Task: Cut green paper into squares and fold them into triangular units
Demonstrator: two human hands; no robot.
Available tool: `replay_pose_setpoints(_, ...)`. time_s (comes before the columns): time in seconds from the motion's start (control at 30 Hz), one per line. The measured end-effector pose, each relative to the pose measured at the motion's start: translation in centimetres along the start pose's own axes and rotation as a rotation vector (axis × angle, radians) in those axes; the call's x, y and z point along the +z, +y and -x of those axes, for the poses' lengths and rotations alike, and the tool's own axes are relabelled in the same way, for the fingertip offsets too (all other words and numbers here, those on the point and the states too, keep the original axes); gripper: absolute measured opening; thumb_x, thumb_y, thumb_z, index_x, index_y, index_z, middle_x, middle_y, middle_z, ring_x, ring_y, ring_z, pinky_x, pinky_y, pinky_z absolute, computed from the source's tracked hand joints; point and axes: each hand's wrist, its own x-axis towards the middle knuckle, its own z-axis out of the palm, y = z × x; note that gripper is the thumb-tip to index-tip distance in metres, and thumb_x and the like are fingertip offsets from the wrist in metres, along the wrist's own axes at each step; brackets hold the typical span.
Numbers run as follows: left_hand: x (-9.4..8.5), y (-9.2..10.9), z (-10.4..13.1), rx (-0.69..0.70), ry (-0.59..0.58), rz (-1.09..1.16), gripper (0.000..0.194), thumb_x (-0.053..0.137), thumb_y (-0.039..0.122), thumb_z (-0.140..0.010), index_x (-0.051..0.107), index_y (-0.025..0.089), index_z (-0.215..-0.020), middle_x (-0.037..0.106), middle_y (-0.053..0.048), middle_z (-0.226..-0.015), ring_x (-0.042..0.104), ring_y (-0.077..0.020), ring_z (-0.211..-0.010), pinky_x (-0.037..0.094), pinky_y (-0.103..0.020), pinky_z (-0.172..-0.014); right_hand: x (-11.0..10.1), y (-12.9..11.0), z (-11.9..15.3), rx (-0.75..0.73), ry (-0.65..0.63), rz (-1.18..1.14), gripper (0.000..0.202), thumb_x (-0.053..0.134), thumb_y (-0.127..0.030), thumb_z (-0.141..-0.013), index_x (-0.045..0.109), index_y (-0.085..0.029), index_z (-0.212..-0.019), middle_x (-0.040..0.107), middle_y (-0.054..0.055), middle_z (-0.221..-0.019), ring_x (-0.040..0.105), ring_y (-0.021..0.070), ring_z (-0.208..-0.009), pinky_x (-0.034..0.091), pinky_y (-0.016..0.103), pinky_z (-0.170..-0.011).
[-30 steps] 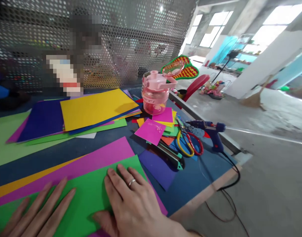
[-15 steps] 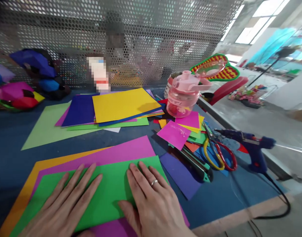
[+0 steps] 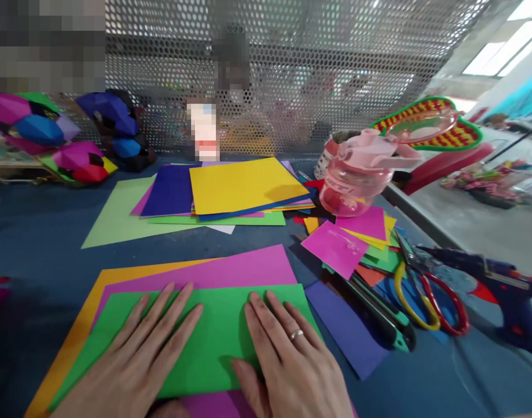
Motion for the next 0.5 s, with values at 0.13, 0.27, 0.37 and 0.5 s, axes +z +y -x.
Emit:
replay_pose_setpoints(0.13,-0.49,0.14,0.25,-0.025,-0.008,0.004,0.087,0.040,0.073,-0.097,0.043,0.009,-0.156,0.049,-0.021,-0.156,0.035,-0.0442,-0.147,0.030,-0.056,-0.111,0.34,0.22,0.22,-0.043,-0.007,0.050,0.043,0.046,-0.037,-0.103,0.069,-0.011,-0.129,0.069,0.006,-0.136,0.070,0.0256,-0.118,0.061,0.038,-0.089)
replay_pose_setpoints(0.27,-0.81,0.17,0.32,-0.020,-0.009,0.016,0.094,0.038,0.077,-0.095,0.040,0.006,-0.157,0.048,-0.023,-0.156,0.035,-0.0465,-0.146,0.030,-0.057,-0.110,0.19,0.11,0.32,-0.024,-0.017,0.010,0.043,0.050,-0.034,-0.101,0.065,-0.011,-0.134,0.068,0.008,-0.137,0.067,0.0267,-0.123,0.059,0.040,-0.093)
replay_pose_setpoints(0.37,-0.80,0.16,0.31,-0.008,-0.015,0.030,0.096,0.037,0.076,-0.096,0.037,0.003,-0.157,0.046,-0.025,-0.156,0.036,-0.0474,-0.145,0.031,-0.058,-0.110,-0.06,-0.19,0.37,0.022,-0.037,-0.055,0.045,0.052,-0.035,-0.100,0.061,-0.011,-0.137,0.067,0.009,-0.139,0.063,0.0275,-0.126,0.058,0.042,-0.095)
replay_pose_setpoints(0.5,-0.92,0.11,0.41,-0.010,-0.027,0.077,0.094,0.034,0.075,-0.098,0.032,0.004,-0.159,0.042,-0.024,-0.159,0.038,-0.0459,-0.147,0.038,-0.058,-0.108,-0.09,-0.48,0.39,0.075,-0.089,-0.128,0.047,0.057,-0.034,-0.099,0.057,-0.012,-0.140,0.065,0.012,-0.140,0.060,0.0298,-0.128,0.056,0.046,-0.099)
